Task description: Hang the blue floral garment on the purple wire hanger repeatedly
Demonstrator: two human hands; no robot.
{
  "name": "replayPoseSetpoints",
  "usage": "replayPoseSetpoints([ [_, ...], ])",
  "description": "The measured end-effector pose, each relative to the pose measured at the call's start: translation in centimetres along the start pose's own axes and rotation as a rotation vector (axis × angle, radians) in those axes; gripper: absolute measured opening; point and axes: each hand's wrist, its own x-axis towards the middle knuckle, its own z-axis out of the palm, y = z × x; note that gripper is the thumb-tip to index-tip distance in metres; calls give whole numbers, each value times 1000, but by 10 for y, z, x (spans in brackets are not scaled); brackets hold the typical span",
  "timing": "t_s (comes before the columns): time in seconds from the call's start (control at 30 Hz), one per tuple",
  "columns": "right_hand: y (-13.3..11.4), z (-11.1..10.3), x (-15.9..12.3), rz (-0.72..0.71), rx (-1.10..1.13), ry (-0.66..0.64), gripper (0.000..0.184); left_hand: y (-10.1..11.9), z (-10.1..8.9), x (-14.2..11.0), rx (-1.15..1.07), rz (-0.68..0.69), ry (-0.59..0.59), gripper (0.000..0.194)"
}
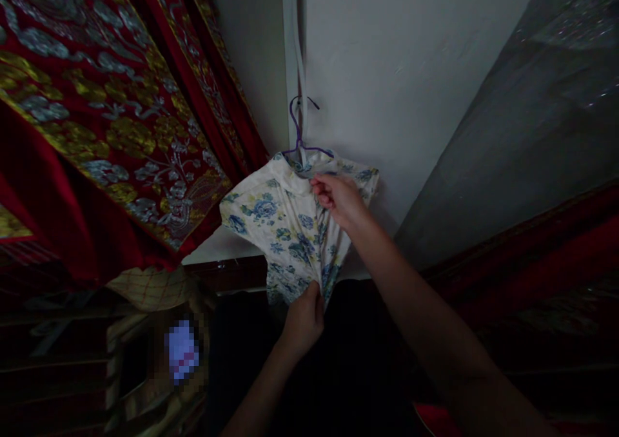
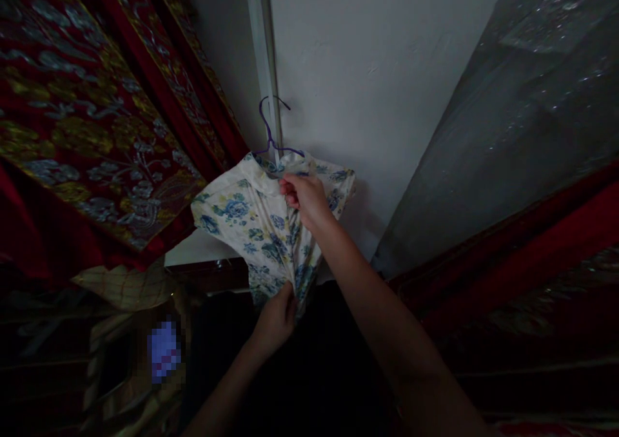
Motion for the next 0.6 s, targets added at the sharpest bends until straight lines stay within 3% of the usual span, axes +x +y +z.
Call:
replayPoseSetpoints([
  [0.1, -9, 7, -8, -102, 39, 21, 25, 9, -13, 12, 29, 40, -71, 15],
  [0.2, -4, 8, -23, -223, -14, 1, 23, 25, -52, 30, -13, 126, -51, 14],
  [0.27, -1, 7, -35, -298, -52, -29, 23, 43, -90, 44, -94, 223, 114, 24],
  [0.33, -3, 7, -45, -366, -90, -51, 23, 67, -130, 59, -156, 384, 370, 45],
  [0.4, -9, 8, -50, -430, -120, -62, 24, 93, -164, 75, -144, 566, 564, 46],
  [0.5, -14, 7, -45, -512, -159, -86, 25, 126, -193, 94, 51, 724, 618, 20],
  [0.6, 3, 0, -30, -555, -219, -43, 27, 141, -206, 102, 195, 781, 644, 21],
])
